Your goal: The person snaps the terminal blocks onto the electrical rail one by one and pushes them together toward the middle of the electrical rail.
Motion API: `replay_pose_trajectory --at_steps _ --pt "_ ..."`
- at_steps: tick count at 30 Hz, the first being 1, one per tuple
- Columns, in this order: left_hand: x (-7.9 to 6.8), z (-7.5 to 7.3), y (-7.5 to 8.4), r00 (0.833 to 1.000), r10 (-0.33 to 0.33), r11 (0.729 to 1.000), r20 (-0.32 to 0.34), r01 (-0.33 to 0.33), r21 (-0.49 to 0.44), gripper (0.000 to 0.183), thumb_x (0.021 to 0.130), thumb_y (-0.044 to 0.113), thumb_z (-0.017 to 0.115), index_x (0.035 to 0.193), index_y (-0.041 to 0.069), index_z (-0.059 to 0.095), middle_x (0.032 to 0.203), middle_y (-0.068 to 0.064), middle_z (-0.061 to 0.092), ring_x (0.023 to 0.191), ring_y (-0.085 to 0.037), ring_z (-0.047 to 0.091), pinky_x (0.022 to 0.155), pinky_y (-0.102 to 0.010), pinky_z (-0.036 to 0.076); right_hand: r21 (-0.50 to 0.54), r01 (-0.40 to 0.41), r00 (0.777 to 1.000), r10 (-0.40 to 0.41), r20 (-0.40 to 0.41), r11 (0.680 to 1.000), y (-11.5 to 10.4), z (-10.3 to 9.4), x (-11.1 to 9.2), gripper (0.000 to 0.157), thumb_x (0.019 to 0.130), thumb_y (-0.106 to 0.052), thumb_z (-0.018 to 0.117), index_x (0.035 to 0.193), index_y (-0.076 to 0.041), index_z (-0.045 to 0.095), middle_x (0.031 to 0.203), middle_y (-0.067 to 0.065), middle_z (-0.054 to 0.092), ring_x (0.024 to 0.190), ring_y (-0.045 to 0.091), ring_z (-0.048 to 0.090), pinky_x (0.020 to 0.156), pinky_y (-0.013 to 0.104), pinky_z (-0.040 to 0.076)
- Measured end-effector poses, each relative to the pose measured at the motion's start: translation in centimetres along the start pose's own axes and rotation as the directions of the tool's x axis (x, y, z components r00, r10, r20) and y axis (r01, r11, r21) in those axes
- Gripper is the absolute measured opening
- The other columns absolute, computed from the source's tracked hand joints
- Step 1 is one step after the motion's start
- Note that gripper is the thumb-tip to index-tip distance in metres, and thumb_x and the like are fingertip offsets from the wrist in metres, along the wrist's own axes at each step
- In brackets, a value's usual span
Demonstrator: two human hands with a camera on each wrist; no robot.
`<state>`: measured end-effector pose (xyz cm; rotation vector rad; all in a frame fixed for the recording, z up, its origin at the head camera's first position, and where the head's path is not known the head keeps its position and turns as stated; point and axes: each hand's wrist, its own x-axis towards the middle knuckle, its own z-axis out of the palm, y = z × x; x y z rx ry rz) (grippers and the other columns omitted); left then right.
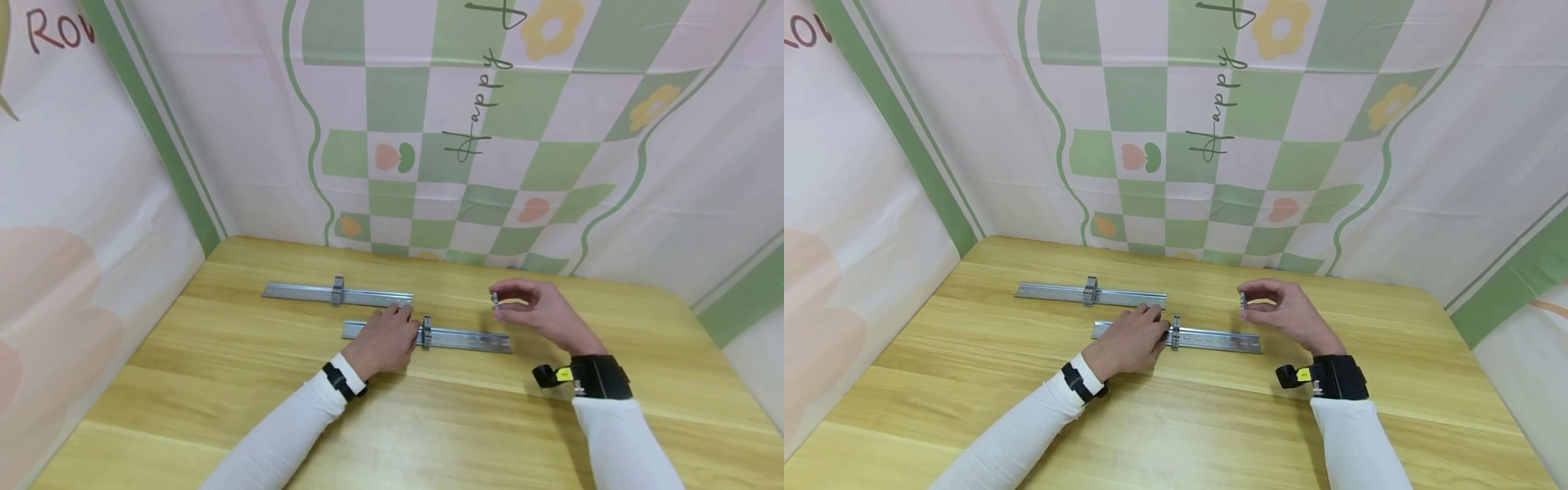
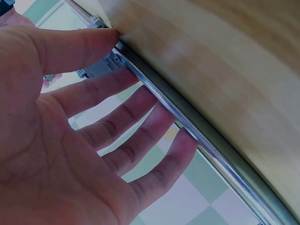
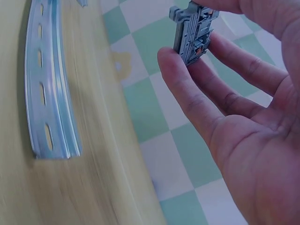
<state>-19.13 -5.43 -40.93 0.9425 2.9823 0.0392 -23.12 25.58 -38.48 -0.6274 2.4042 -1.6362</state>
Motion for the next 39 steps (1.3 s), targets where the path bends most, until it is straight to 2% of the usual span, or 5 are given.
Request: replay_pose_trajectory --at_steps 9,14,30,34,39 --pt "0.0 0.0 0.1 1.0 -0.007 1.0 0.011 0.007 0.006 0.029 0.104 0.031 0.056 0.123 0.014 0.07 0.127 -0.007 0.057 0.113 -0.025 0.055 0.092 -0.047 0.053 0.055 0.018 1.0 -0.019 0.015 0.998 -0.5 0.5 0.2 0.047 0.089 -0.002 0.076 0.131 0.009 0.058 0.123 0.007 0.065 0.113 0.024 0.065 0.09 0.031 0.056" --pt "0.0 0.0 0.1 1.0 -0.006 1.0 0.011 0.006 0.005 0.029 0.104 0.031 0.055 0.123 0.014 0.07 0.127 -0.007 0.057 0.112 -0.025 0.055 0.092 -0.046 0.053 0.059 0.027 0.999 -0.028 0.019 0.998 -0.8 0.7 0.2 0.047 0.09 -0.001 0.075 0.131 0.012 0.056 0.122 0.006 0.065 0.112 0.021 0.065 0.089 0.03 0.056" --pt "0.0 0.0 0.1 1.0 -0.005 1.0 0.004 0.005 0.002 0.029 0.104 0.031 0.056 0.122 0.013 0.07 0.127 -0.007 0.058 0.111 -0.025 0.056 0.091 -0.046 0.054 0.036 0.009 1.0 -0.009 0.013 0.999 -1.1 0.8 0.3 0.045 0.09 -0.006 0.077 0.13 0.006 0.06 0.124 0.008 0.065 0.115 0.024 0.065 0.089 0.031 0.057" --pt "0.0 0.0 0.1 1.0 -0.002 1.0 0.001 0.002 -0.002 0.029 0.104 0.03 0.056 0.122 0.013 0.07 0.125 -0.007 0.058 0.11 -0.025 0.055 0.09 -0.047 0.054 0.049 0.005 1.0 -0.006 0.015 0.999 -1.2 0.9 0.3 0.045 0.089 -0.005 0.077 0.13 0.005 0.061 0.124 0.009 0.065 0.113 0.02 0.066 0.089 0.032 0.057" --pt "0.0 0.0 0.1 1.0 0.0 1.0 -0.001 0.0 0.005 0.029 0.104 0.03 0.055 0.123 0.013 0.07 0.126 -0.008 0.058 0.111 -0.025 0.056 0.091 -0.046 0.054 0.056 0.005 1.0 -0.006 0.019 0.998 -1.3 0.9 0.2 0.046 0.089 -0.004 0.077 0.13 0.008 0.059 0.123 0.008 0.065 0.114 0.027 0.065 0.089 0.032 0.057"
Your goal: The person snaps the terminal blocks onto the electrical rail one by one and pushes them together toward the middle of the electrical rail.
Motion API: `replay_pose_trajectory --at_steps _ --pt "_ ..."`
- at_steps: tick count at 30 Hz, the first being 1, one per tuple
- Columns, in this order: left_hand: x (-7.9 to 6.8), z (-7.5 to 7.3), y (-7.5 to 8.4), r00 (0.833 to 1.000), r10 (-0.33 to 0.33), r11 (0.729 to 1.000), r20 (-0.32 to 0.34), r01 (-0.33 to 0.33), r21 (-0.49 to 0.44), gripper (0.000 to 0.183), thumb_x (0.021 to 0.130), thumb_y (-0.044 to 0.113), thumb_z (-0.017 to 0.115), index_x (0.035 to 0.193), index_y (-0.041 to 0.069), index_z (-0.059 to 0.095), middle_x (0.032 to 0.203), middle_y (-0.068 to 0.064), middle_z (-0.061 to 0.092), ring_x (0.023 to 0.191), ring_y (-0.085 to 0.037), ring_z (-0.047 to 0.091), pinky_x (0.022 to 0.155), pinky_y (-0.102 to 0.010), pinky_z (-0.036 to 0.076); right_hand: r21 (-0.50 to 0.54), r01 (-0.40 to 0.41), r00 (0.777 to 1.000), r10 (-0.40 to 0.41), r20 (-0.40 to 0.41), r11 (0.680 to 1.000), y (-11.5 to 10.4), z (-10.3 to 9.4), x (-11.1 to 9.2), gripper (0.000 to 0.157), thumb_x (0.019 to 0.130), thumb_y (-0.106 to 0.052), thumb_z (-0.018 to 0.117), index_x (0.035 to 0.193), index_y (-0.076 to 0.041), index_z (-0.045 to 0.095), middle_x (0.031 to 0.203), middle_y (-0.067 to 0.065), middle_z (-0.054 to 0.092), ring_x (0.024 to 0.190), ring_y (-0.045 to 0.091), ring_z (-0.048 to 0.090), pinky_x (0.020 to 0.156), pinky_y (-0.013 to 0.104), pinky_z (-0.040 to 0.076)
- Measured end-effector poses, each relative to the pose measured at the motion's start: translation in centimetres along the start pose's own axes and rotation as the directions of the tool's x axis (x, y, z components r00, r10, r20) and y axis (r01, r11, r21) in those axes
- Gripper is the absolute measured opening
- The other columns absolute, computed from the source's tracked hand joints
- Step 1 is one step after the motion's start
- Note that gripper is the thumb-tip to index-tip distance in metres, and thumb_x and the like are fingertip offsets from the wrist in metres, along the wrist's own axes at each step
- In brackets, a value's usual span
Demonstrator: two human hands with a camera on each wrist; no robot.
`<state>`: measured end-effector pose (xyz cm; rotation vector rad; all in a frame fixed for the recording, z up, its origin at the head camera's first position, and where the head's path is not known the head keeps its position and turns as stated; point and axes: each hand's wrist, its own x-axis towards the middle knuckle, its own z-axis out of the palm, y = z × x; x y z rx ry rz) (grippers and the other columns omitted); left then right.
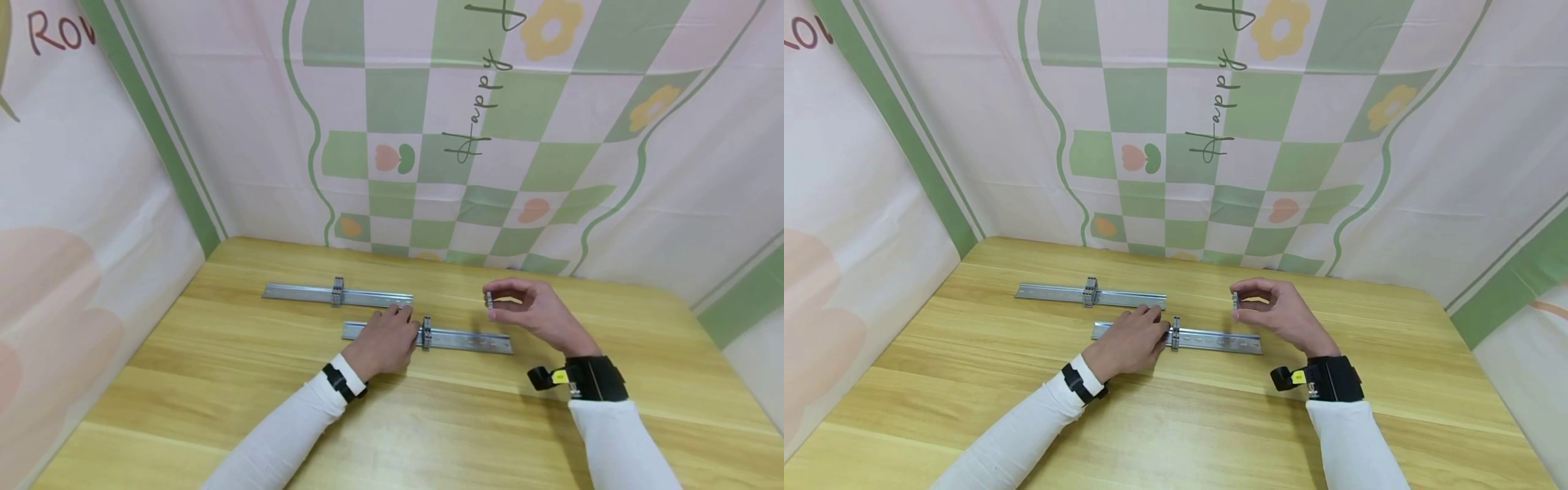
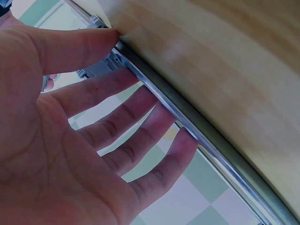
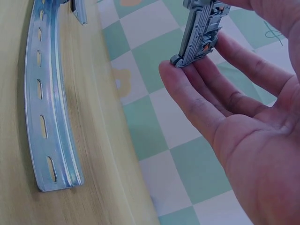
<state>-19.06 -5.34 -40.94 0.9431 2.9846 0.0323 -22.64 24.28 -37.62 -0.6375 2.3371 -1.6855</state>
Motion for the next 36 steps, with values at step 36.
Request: replay_pose_trajectory --at_steps 36 --pt "0.14 0.14 0.0 1.0 -0.003 1.0 0.011 0.003 0.001 0.029 0.104 0.03 0.055 0.123 0.014 0.07 0.131 -0.008 0.057 0.113 -0.026 0.055 0.092 -0.047 0.053 -0.018 0.019 1.0 -0.019 -0.008 1.0 0.12 0.2 0.17 0.048 0.09 -0.004 0.077 0.132 0.009 0.058 0.122 0.009 0.067 0.114 0.032 0.065 0.087 0.033 0.058"
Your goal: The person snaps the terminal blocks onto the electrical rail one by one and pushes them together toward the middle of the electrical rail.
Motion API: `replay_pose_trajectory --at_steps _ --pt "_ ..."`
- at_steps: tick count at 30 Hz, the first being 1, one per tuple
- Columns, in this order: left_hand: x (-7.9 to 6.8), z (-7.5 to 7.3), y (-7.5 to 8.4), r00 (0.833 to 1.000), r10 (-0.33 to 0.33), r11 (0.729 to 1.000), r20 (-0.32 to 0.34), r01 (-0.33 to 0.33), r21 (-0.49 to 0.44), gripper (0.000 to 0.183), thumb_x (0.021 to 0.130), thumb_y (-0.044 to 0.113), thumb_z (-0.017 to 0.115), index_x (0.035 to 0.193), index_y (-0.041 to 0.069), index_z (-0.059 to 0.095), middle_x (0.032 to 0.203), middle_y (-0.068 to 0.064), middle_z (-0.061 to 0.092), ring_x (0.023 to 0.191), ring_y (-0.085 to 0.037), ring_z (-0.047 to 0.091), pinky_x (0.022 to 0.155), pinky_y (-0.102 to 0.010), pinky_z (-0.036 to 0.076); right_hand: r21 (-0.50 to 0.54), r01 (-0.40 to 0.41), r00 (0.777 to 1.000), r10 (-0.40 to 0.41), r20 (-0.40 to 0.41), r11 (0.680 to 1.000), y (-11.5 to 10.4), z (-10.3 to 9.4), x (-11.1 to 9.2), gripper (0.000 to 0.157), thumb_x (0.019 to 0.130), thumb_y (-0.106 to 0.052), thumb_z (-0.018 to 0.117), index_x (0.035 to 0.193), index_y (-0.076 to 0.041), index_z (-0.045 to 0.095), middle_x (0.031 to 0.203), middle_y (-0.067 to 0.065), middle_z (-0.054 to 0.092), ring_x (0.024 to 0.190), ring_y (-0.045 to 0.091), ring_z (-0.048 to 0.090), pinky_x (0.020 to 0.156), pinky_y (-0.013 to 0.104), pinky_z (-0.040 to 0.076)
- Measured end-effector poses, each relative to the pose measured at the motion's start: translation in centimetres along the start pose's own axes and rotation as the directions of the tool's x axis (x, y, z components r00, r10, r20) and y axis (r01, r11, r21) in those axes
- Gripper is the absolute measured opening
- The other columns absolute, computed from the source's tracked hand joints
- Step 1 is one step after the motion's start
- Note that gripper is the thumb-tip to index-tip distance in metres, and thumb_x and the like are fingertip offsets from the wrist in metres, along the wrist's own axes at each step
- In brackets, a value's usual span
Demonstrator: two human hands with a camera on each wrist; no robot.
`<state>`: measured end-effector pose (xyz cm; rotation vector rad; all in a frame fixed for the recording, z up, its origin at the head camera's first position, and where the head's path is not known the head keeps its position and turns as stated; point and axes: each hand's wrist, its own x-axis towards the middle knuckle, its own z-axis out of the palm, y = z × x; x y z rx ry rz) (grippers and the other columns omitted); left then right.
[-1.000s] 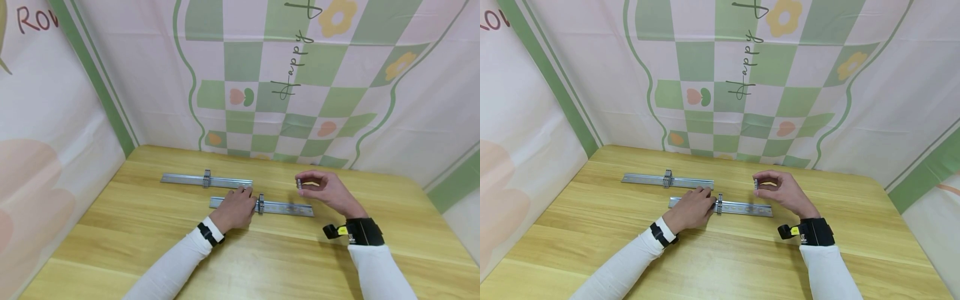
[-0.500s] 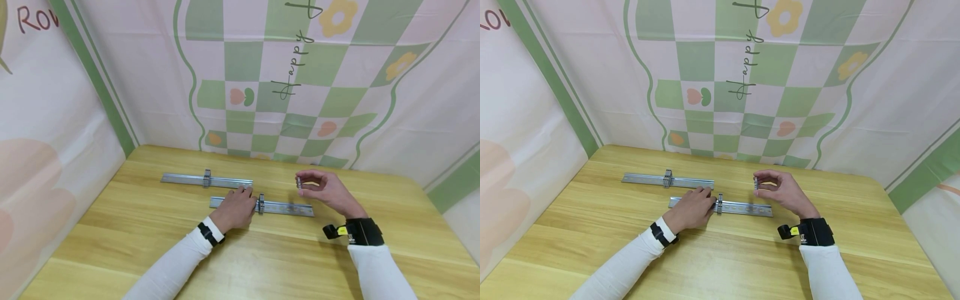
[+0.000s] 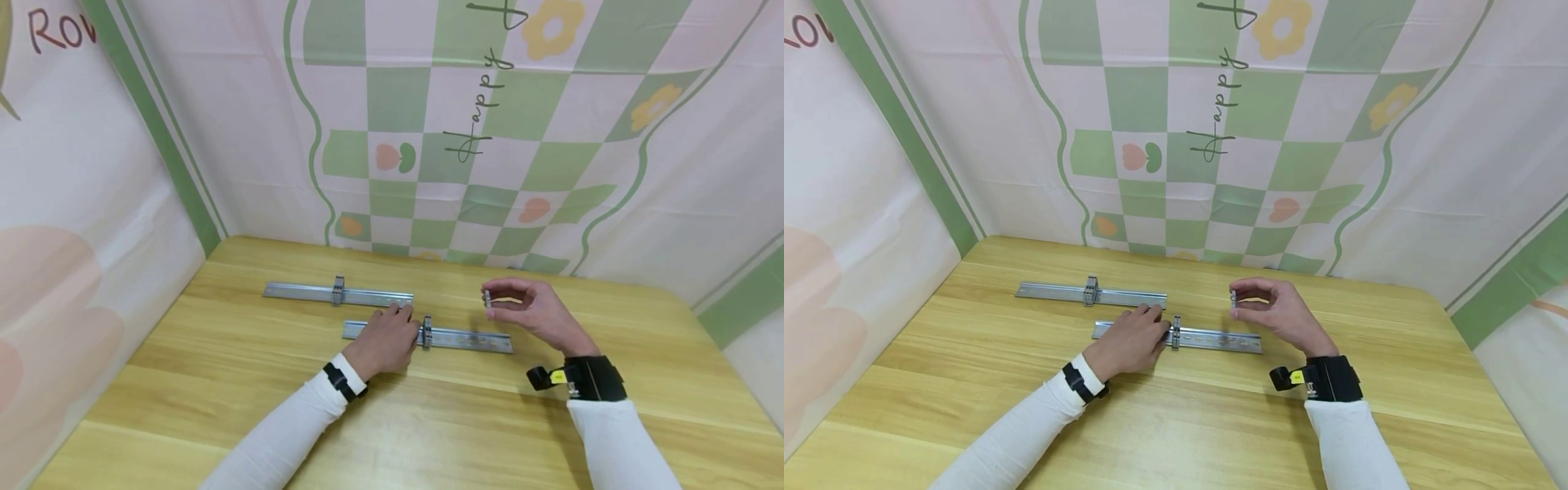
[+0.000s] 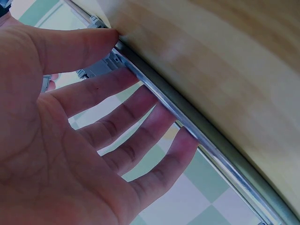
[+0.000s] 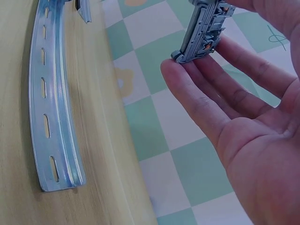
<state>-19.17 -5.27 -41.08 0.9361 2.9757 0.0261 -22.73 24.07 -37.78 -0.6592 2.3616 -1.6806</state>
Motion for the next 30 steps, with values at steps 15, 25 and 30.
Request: replay_pose_trajectory --at_steps 15,25,30 --pt "0.01 0.08 -0.02 1.0 0.004 1.0 -0.008 -0.004 0.004 0.029 0.105 0.03 0.055 0.123 0.014 0.07 0.133 -0.009 0.057 0.114 -0.026 0.055 0.092 -0.047 0.053 -0.007 0.035 0.999 -0.035 -0.015 0.999 -0.04 0.26 0.13 0.036 0.089 -0.003 0.077 0.122 0.004 0.067 0.119 0.007 0.069 0.11 0.029 0.067 0.084 0.034 0.059" --pt "-0.06 0.0 -0.01 1.0 0.012 1.0 -0.021 -0.012 0.018 0.027 0.104 0.029 0.056 0.12 0.013 0.071 0.128 -0.009 0.058 0.111 -0.026 0.056 0.089 -0.046 0.054 0.012 0.035 0.999 -0.034 -0.013 0.999 -0.02 0.34 0.19 0.033 0.087 0.0 0.079 0.118 0.0 0.07 0.122 0.014 0.067 0.109 0.024 0.069 0.086 0.035 0.058" --pt "0.01 0.02 0.05 1.0 0.008 1.0 -0.019 -0.008 0.021 0.029 0.103 0.03 0.057 0.121 0.013 0.071 0.128 -0.008 0.059 0.112 -0.026 0.056 0.09 -0.047 0.054 0.008 0.024 1.0 -0.024 -0.015 1.0 -0.04 0.34 0.14 0.035 0.087 -0.002 0.079 0.119 0.002 0.068 0.124 0.01 0.065 0.113 0.03 0.067 0.086 0.035 0.058"
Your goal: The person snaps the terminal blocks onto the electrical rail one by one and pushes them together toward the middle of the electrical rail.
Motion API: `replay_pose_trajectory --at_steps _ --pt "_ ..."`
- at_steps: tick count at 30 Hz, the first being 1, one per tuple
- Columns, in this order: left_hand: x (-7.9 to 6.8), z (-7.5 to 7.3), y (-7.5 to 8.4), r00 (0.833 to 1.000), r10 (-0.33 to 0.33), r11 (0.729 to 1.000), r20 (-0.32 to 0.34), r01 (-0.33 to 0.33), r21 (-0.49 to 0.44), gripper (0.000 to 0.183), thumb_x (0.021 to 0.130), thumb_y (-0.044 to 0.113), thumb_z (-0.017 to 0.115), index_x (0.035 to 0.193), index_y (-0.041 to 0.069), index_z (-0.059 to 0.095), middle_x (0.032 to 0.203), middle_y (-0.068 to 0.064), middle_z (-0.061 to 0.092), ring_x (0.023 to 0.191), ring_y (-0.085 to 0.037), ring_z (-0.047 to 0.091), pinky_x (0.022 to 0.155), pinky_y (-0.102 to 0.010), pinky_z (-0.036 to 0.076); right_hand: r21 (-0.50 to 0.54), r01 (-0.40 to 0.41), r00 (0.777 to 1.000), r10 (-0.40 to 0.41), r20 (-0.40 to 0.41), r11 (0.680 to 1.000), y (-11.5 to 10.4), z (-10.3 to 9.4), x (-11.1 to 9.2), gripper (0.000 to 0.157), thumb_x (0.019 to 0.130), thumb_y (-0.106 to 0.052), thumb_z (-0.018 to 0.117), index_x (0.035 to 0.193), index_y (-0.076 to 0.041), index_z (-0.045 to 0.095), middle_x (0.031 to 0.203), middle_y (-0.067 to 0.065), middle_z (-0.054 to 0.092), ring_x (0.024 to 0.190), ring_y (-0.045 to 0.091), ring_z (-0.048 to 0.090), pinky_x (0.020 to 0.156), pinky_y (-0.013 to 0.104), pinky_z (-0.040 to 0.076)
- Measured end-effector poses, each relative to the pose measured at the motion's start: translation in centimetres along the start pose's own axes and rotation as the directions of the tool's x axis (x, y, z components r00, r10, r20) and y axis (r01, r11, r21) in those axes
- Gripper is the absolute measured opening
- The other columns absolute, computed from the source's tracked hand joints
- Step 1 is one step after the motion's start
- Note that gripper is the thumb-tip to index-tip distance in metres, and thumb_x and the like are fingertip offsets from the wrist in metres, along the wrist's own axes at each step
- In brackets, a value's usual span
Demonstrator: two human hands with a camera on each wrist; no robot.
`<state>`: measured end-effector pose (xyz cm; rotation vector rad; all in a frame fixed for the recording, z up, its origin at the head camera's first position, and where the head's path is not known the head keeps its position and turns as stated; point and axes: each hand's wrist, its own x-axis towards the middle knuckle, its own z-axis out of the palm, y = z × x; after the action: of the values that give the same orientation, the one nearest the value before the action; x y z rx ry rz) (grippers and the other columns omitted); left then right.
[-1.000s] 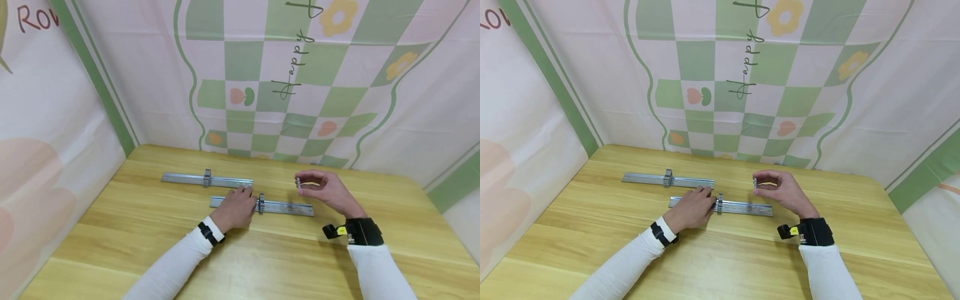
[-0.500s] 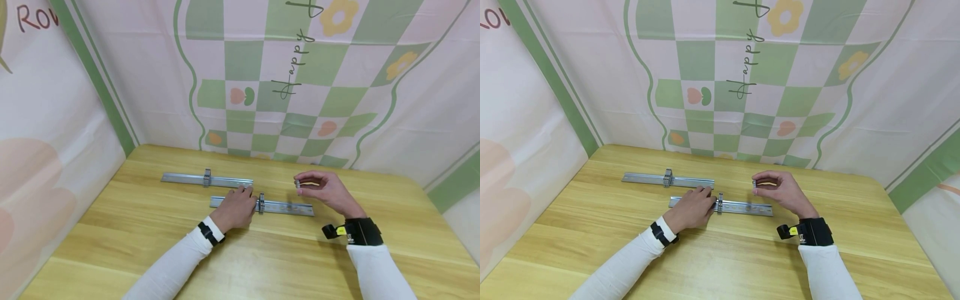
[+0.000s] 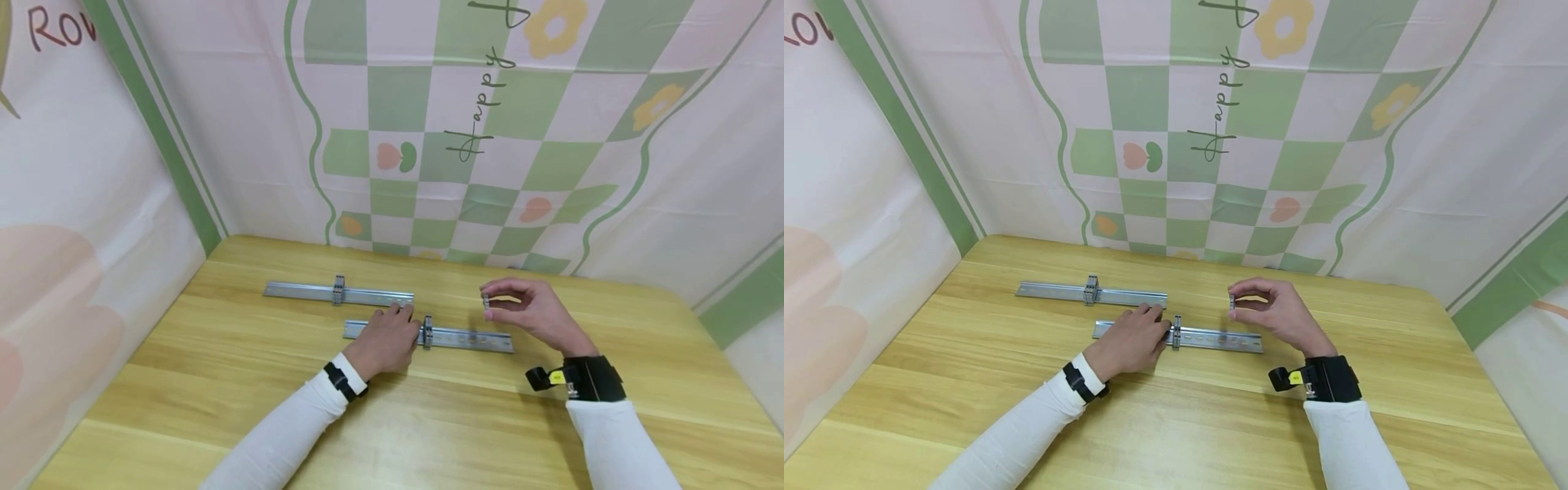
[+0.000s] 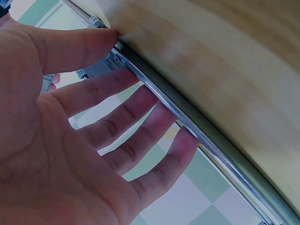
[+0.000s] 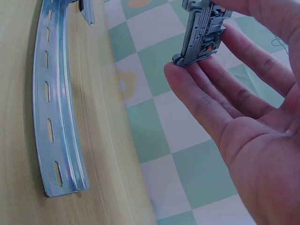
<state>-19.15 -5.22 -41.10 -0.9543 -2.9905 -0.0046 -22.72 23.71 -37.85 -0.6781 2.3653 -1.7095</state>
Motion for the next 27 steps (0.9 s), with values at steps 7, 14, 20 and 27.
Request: replay_pose_trajectory --at_steps 7,14,20,27 --pt "0.07 0.03 0.03 1.0 0.001 1.0 0.003 -0.001 -0.003 0.031 0.103 0.029 0.056 0.124 0.012 0.07 0.133 -0.01 0.058 0.116 -0.027 0.056 0.092 -0.048 0.054 0.003 0.006 1.0 -0.006 0.0 1.0 0.0 0.06 -0.05 0.038 0.087 -0.001 0.079 0.12 0.012 0.064 0.126 0.006 0.063 0.113 0.027 0.066 0.087 0.035 0.057" --pt "0.03 0.01 -0.01 1.0 0.001 1.0 0.002 -0.001 0.001 0.03 0.103 0.03 0.056 0.123 0.012 0.071 0.132 -0.01 0.058 0.114 -0.027 0.056 0.091 -0.048 0.054 -0.004 0.012 1.0 -0.012 0.013 1.0 -0.01 0.32 0.09 0.038 0.086 0.0 0.08 0.119 0.01 0.065 0.128 0.016 0.061 0.113 0.03 0.066 0.09 0.033 0.056" --pt "0.04 0.1 -0.06 1.0 0.003 1.0 -0.004 -0.003 0.007 0.029 0.103 0.03 0.057 0.122 0.012 0.071 0.128 -0.009 0.059 0.112 -0.026 0.057 0.089 -0.047 0.054 -0.034 0.015 1.0 -0.015 0.019 0.999 -0.14 0.52 0.16 0.037 0.085 -0.002 0.081 0.118 0.007 0.066 0.13 0.026 0.058 0.112 0.023 0.067 0.092 0.031 0.055" --pt "0.0 0.11 -0.05 1.0 0.006 1.0 -0.005 -0.006 0.007 0.029 0.103 0.03 0.057 0.122 0.013 0.071 0.129 -0.009 0.059 0.112 -0.026 0.057 0.089 -0.047 0.054 -0.077 0.008 1.0 -0.007 0.009 0.997 -0.33 0.7 0.25 0.036 0.083 -0.005 0.083 0.115 0.003 0.068 0.128 0.021 0.061 0.11 0.016 0.067 0.097 0.042 0.052"
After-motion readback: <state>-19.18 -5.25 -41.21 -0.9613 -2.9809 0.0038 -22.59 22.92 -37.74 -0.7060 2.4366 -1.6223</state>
